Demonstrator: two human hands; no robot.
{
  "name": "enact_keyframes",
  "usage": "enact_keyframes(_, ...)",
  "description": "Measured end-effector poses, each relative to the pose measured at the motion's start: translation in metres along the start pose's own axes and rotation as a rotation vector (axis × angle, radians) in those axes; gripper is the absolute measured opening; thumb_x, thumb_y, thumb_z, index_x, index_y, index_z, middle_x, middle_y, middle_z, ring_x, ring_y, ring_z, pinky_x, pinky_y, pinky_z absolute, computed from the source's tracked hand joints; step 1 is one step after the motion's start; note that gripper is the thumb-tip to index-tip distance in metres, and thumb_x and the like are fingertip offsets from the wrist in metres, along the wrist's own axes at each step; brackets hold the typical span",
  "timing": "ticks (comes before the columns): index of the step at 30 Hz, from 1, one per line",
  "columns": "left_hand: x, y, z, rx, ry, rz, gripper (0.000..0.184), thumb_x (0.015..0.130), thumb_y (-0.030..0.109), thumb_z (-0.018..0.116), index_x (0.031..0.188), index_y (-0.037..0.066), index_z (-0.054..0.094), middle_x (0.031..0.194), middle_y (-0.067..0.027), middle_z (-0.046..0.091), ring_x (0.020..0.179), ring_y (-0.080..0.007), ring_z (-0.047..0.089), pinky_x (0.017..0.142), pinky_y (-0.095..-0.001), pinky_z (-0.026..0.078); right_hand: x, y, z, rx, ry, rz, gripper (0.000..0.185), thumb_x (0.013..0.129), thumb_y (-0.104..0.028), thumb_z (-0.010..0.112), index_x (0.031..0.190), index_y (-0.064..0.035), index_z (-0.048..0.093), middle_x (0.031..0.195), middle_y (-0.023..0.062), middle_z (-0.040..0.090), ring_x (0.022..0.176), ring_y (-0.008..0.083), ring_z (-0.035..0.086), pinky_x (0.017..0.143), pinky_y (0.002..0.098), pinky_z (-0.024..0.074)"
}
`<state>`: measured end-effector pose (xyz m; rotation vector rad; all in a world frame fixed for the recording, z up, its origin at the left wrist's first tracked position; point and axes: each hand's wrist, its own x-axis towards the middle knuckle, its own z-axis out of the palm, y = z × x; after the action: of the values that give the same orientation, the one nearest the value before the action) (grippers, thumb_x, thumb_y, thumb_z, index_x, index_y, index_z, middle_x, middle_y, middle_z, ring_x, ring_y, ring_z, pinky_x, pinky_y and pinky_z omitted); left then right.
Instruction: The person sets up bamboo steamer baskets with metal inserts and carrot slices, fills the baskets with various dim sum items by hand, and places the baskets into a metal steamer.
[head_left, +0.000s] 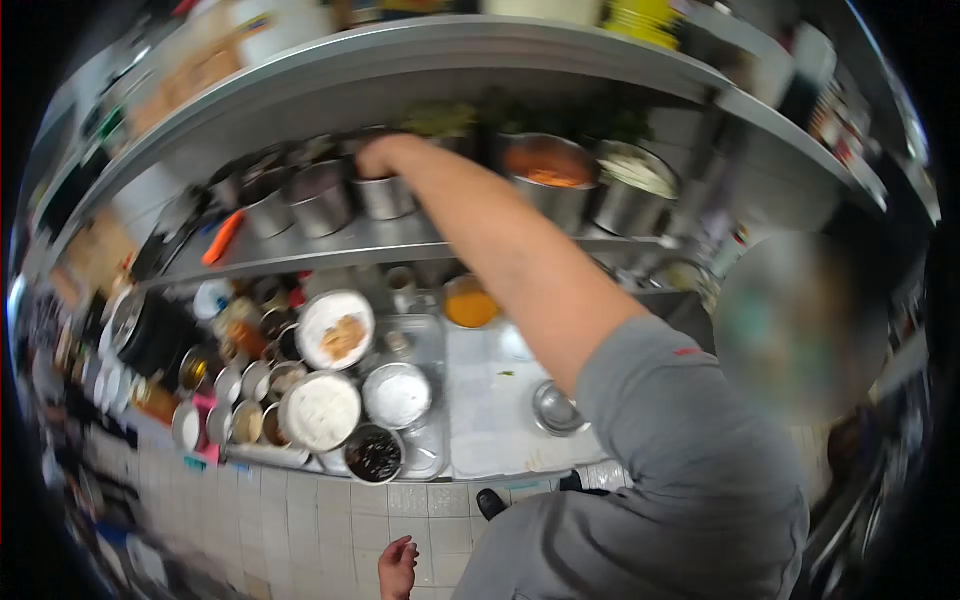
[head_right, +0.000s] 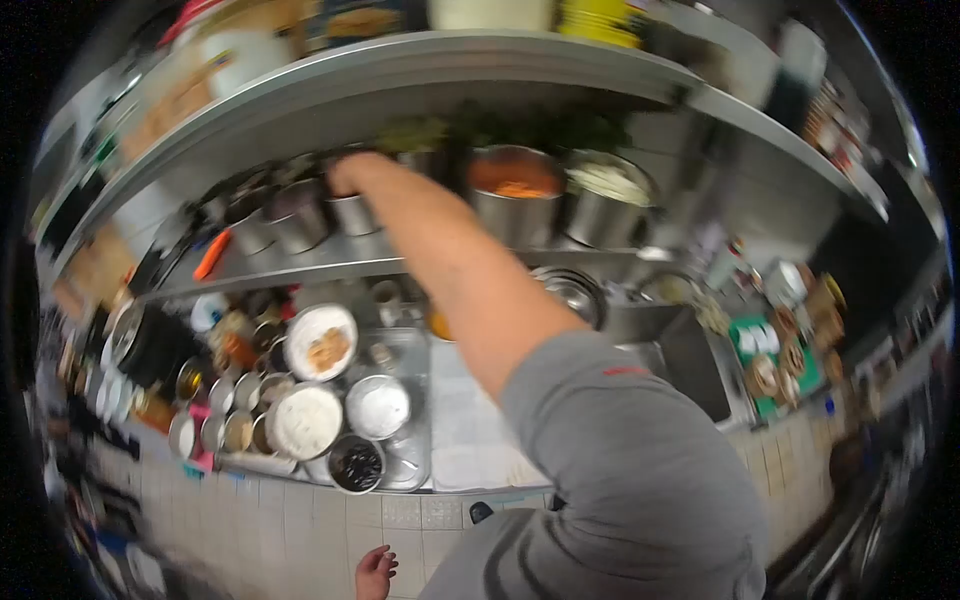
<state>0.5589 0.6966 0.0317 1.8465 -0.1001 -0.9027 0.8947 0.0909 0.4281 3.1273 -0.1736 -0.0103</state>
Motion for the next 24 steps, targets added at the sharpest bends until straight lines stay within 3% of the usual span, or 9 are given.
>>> enact_keyframes(2, -0.004, 0.021, 0.005, 0.029, -0.061, 0.047, 0.037, 0.103, 0.023, 0.063, 0.135, 0.005, 0.066, 0.111, -0.0086, 0.072, 0.095, -0.0167, 0.066, 0.081, -0.0314, 0.055, 0.008, 0.000, -0.020, 0.119, -0.033, 0.095, 0.040, 0.086, -0.016, 0.064, 0.124, -0.0087, 0.074, 0.131, 0.0185, 0.069, 0.116, 0.0337, 0.068, 0.097, 0.0494, 0.0514)
enact_keyframes(6, 0.008, 0.059, 0.030, 0.127, -0.213, 0.060, 0.037, 0.103, 0.022, 0.062, 0.134, 0.003, 0.066, 0.112, -0.0108, 0.072, 0.098, -0.0181, 0.067, 0.084, -0.0325, 0.056, -0.125, -0.025, -0.061, -0.017, 0.361, -0.171, 0.027, 0.074, -0.019, 0.070, 0.094, -0.0064, 0.081, 0.095, 0.0150, 0.078, 0.085, 0.0257, 0.075, 0.074, 0.0445, 0.0584)
enact_keyframes(8, 0.015, 0.082, 0.051, 0.108, -0.327, 0.086, 0.037, 0.103, 0.022, 0.063, 0.133, 0.001, 0.066, 0.113, -0.0126, 0.073, 0.100, -0.0195, 0.068, 0.087, -0.0333, 0.056, -0.216, -0.025, -0.040, 0.848, 0.427, -0.262, 0.018, 0.075, -0.013, 0.077, 0.091, -0.0063, 0.081, 0.081, 0.0093, 0.079, 0.069, 0.0144, 0.075, 0.066, 0.0316, 0.0594)
enact_keyframes(13, 0.022, 0.163, 0.142, 0.366, -0.623, 0.183, 0.036, 0.104, 0.023, 0.063, 0.132, 0.000, 0.065, 0.112, -0.0141, 0.073, 0.101, -0.0215, 0.069, 0.089, -0.0348, 0.056, -0.462, 0.005, 0.076, 1.314, 0.298, -0.377, 0.009, 0.077, 0.001, 0.072, 0.085, -0.0006, 0.075, 0.078, 0.0076, 0.075, 0.069, 0.0135, 0.072, 0.062, 0.0298, 0.0565)
enact_keyframes(17, 0.019, 0.200, 0.251, 0.502, -0.801, 0.140, 0.037, 0.105, 0.025, 0.061, 0.131, 0.000, 0.064, 0.107, -0.0155, 0.073, 0.099, -0.0236, 0.069, 0.091, -0.0381, 0.056, -0.691, 0.043, 0.195, 1.658, 0.194, 0.145, 0.008, 0.082, -0.003, 0.072, 0.075, -0.0021, 0.068, 0.071, 0.0047, 0.069, 0.068, 0.0117, 0.066, 0.061, 0.0295, 0.0509)
enact_keyframes(20, 0.015, 0.208, 0.349, 0.505, -0.989, 0.294, 0.043, 0.105, 0.027, 0.061, 0.140, 0.003, 0.059, 0.107, -0.0149, 0.073, 0.095, -0.0209, 0.069, 0.091, -0.0335, 0.056, -0.876, 0.054, 0.283, 1.968, 0.451, 0.292, 0.005, 0.090, -0.004, 0.069, 0.088, -0.0005, 0.066, 0.079, 0.0068, 0.067, 0.072, 0.0140, 0.063, 0.065, 0.0295, 0.0515)
enact_keyframes(21, 0.011, 0.205, 0.384, 0.561, -1.027, 0.294, 0.045, 0.105, 0.028, 0.061, 0.144, 0.006, 0.057, 0.108, -0.0143, 0.073, 0.095, -0.0184, 0.068, 0.090, -0.0288, 0.056, -0.934, 0.052, 0.307, 1.888, 0.499, 0.518, 0.004, 0.091, -0.003, 0.069, 0.089, -0.0003, 0.067, 0.078, 0.0056, 0.064, 0.072, 0.0145, 0.060, 0.065, 0.0294, 0.0484)
enact_keyframes(22, 0.010, 0.188, 0.431, 0.417, -0.957, 0.288, 0.028, 0.101, 0.013, 0.065, 0.126, 0.000, 0.068, 0.094, -0.0081, 0.072, 0.082, -0.0121, 0.066, 0.073, -0.0283, 0.054, -0.993, 0.045, 0.318, 1.926, 0.584, 0.619, 0.003, 0.091, -0.003, 0.069, 0.090, -0.0003, 0.067, 0.079, 0.0058, 0.064, 0.073, 0.0144, 0.061, 0.067, 0.0293, 0.0497)
enact_keyframes(24, -0.002, 0.184, 0.505, 0.488, -1.014, 0.326, 0.030, 0.101, 0.014, 0.065, 0.127, -0.001, 0.067, 0.097, -0.0083, 0.073, 0.084, -0.0125, 0.067, 0.075, -0.0282, 0.054, -1.091, 0.024, 0.334, 1.981, 0.789, 0.896, 0.003, 0.092, -0.002, 0.070, 0.092, -0.0001, 0.068, 0.083, 0.0066, 0.066, 0.075, 0.0143, 0.063, 0.069, 0.0290, 0.0524)
